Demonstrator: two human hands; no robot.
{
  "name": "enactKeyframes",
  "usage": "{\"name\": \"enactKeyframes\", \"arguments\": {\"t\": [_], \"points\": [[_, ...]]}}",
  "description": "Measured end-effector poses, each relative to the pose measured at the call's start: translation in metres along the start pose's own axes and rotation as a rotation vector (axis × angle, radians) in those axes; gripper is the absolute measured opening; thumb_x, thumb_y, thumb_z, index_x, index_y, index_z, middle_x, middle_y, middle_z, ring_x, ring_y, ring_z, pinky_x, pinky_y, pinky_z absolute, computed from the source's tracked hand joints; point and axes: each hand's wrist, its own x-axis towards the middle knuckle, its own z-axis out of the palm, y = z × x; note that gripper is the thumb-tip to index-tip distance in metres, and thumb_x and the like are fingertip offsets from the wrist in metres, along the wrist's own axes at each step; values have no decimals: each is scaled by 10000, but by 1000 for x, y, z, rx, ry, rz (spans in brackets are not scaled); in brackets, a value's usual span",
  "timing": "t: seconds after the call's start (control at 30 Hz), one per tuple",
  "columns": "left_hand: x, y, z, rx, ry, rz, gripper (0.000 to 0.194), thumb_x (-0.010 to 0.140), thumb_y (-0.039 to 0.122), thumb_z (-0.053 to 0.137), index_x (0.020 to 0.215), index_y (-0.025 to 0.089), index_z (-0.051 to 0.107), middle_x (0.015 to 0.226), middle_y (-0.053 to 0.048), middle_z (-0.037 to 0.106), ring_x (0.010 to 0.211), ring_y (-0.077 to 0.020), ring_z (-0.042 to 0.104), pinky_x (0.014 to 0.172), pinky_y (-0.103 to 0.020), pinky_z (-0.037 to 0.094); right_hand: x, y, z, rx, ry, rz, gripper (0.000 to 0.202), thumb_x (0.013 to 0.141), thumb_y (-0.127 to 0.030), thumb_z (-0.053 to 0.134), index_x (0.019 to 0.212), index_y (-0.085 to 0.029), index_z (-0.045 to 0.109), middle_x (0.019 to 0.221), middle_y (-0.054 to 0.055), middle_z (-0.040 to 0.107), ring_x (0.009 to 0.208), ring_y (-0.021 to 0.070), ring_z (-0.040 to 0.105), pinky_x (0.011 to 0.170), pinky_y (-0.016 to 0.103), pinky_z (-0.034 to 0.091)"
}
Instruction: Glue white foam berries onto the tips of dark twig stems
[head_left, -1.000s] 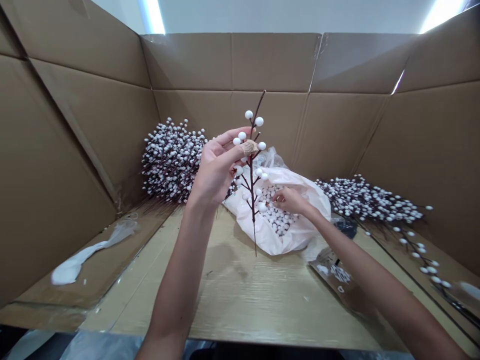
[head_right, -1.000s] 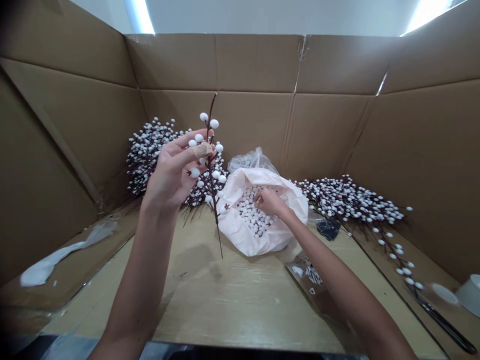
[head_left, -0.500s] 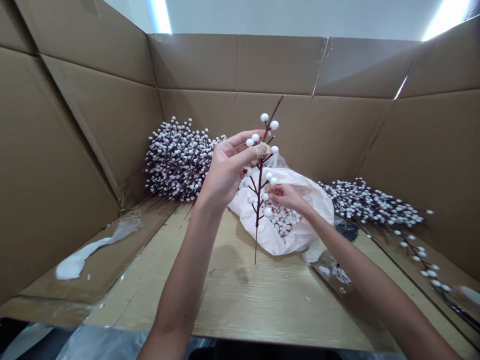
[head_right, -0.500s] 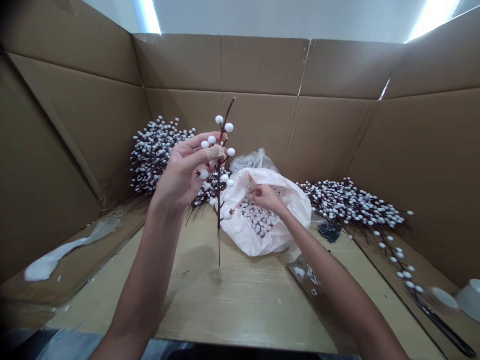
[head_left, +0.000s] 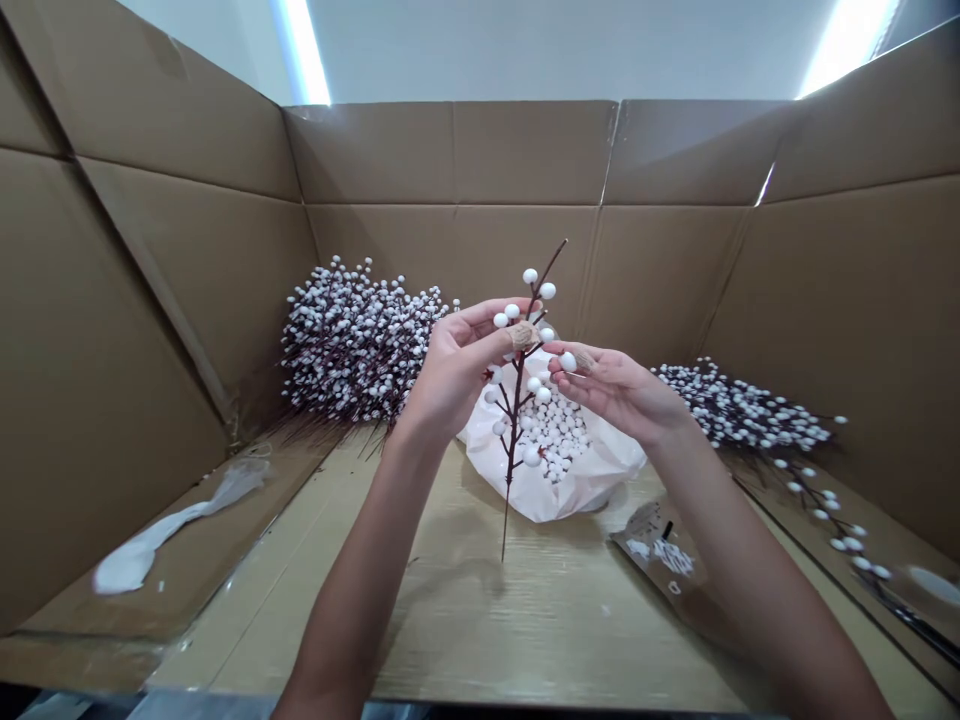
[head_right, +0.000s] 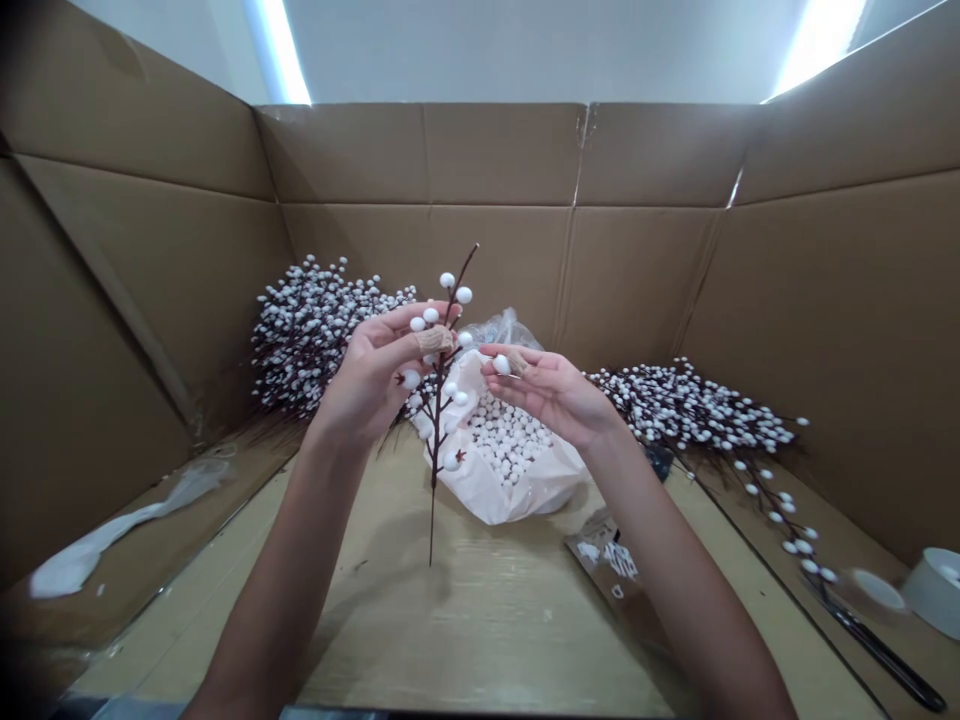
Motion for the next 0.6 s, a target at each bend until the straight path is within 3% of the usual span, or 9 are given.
{"name": "enactKeyframes", "arguments": {"t": [0.17,0.47,0.6], "points": [[-3,-1,7,23,-11,-30,193,685,155,712,869,200,745,825,-40,711,702,-142,652,636,-247,529,-7,-9,7,-38,56,-106,305,780,-333,672,1052,-198,643,1082,68,684,1040,206,648,1028,376,497],[-8,-6,24,-8,50,-38,178,628,134,722,796,193,735,713,-11,676,635,-119,627,606,-235,513,-15,-23,14,-88,223,-295,248,798,-351,688,1014,-234,655,979,25,688,968,171,657,1001,384,506],[-8,-11,28,2,75,-28,188,606,153,730,788,203,731,748,-14,691,671,-138,646,630,-260,529,-18,-26,21,-121,299,-367,186,804,-388,680,898,-240,619,947,17,684,930,169,666,966,399,514]]}}
